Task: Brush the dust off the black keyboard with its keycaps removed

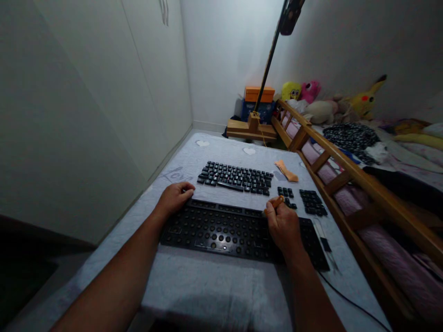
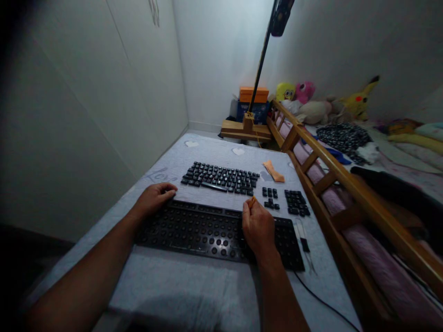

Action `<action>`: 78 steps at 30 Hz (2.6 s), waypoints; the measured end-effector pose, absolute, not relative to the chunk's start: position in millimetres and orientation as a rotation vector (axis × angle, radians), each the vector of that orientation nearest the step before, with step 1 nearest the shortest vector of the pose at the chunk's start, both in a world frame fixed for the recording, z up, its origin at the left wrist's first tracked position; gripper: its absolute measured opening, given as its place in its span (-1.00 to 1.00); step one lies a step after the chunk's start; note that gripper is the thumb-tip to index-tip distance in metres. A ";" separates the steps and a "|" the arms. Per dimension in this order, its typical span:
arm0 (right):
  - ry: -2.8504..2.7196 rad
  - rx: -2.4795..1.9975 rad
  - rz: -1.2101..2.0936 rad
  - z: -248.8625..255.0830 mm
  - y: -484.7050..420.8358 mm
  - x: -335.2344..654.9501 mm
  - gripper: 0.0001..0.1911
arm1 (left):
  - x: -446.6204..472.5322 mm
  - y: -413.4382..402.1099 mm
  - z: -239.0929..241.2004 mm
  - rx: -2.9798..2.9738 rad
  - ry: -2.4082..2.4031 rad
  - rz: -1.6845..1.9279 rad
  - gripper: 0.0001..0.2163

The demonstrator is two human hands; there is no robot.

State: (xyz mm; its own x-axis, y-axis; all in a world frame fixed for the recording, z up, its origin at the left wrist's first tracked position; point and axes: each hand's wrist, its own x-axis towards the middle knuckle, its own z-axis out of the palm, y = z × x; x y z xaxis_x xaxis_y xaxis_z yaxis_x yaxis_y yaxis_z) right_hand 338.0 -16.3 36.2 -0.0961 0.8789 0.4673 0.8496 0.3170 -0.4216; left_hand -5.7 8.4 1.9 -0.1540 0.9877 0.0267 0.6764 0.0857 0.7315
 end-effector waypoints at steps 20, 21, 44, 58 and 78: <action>-1.865 -1.449 0.229 35.2 -16.1 335.0 -0.64 | -6.4 9.2 1.1 1.648 1.880 0.863 -0.66; -1.869 -1.428 0.255 34.9 -16.7 332.8 -0.64 | -6.2 9.4 1.3 1.650 1.879 0.865 -0.66; -1.857 -1.387 0.292 35.5 -19.0 328.0 -0.67 | -4.2 8.3 4.6 1.667 1.896 0.833 -0.64; -1.760 -1.391 0.221 40.4 -18.3 337.1 -0.67 | -8.0 9.4 -1.4 1.651 1.889 0.855 -0.64; -1.935 -1.266 0.378 37.0 -22.8 318.0 -0.73 | -4.6 8.9 2.8 1.639 1.893 0.870 -0.66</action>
State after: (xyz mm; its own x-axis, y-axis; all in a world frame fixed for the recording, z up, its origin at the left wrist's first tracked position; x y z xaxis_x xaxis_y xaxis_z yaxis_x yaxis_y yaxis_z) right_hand 318.0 -22.8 37.0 -0.2021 0.8733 0.4434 0.6420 0.4600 -0.6134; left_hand -4.6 8.9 2.8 -0.1626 0.9857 0.0451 0.6762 0.0781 0.7325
